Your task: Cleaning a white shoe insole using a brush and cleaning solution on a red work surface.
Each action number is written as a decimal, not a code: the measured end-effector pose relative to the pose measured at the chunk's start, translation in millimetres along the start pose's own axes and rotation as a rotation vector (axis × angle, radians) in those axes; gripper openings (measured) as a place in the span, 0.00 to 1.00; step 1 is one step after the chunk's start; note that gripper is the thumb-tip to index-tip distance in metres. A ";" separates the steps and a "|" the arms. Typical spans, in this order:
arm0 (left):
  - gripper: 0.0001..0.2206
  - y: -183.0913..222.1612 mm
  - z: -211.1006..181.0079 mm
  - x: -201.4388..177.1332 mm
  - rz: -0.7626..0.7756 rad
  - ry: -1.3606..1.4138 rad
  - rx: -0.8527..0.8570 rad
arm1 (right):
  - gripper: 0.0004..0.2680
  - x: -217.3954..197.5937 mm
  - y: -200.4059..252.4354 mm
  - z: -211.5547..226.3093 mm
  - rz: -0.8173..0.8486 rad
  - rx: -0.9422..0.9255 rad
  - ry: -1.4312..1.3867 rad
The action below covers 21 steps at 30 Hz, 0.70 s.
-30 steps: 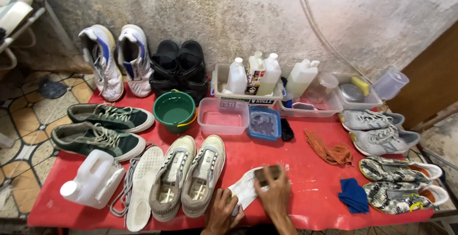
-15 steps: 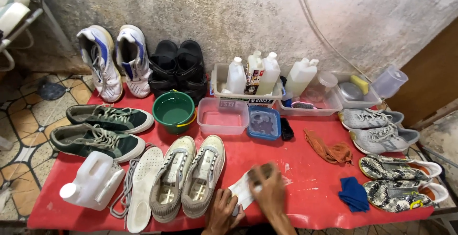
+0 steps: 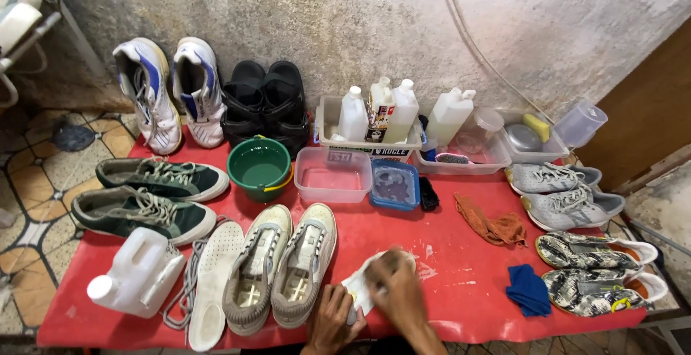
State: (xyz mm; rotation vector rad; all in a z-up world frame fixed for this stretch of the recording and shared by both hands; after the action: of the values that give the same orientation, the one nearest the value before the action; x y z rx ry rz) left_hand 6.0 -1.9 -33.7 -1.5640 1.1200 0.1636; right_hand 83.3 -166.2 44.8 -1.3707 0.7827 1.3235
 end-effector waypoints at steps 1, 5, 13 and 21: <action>0.09 -0.5 1.6 1.1 -0.001 0.034 0.012 | 0.20 0.9 6.3 3.8 0.128 -0.107 -0.207; 0.09 -12.1 -4.1 -11.1 -0.027 0.067 0.010 | 0.22 10.3 -6.1 -18.5 0.027 -0.026 -0.161; 0.09 -13.4 -3.7 -15.2 0.014 0.024 0.007 | 0.22 24.8 4.7 -43.0 0.004 -0.008 -0.108; 0.10 -7.9 -1.7 -5.9 0.002 -0.012 0.020 | 0.23 -43.8 8.0 -29.2 0.211 0.158 -0.170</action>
State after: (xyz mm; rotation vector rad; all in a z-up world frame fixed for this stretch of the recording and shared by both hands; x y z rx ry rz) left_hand 7.7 -0.8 -23.9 -1.5422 1.1112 0.1626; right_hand 76.4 -204.5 81.3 -1.0583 0.9130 1.4867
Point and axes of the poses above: each hand's wrist, its own y-axis away from the middle knuckle, its own x-axis out of the palm, z = x × y, the point moved 1 cm from there along -y, towards the middle knuckle, and after that the axes turned 1 degree about y, right-handed, at the moved point
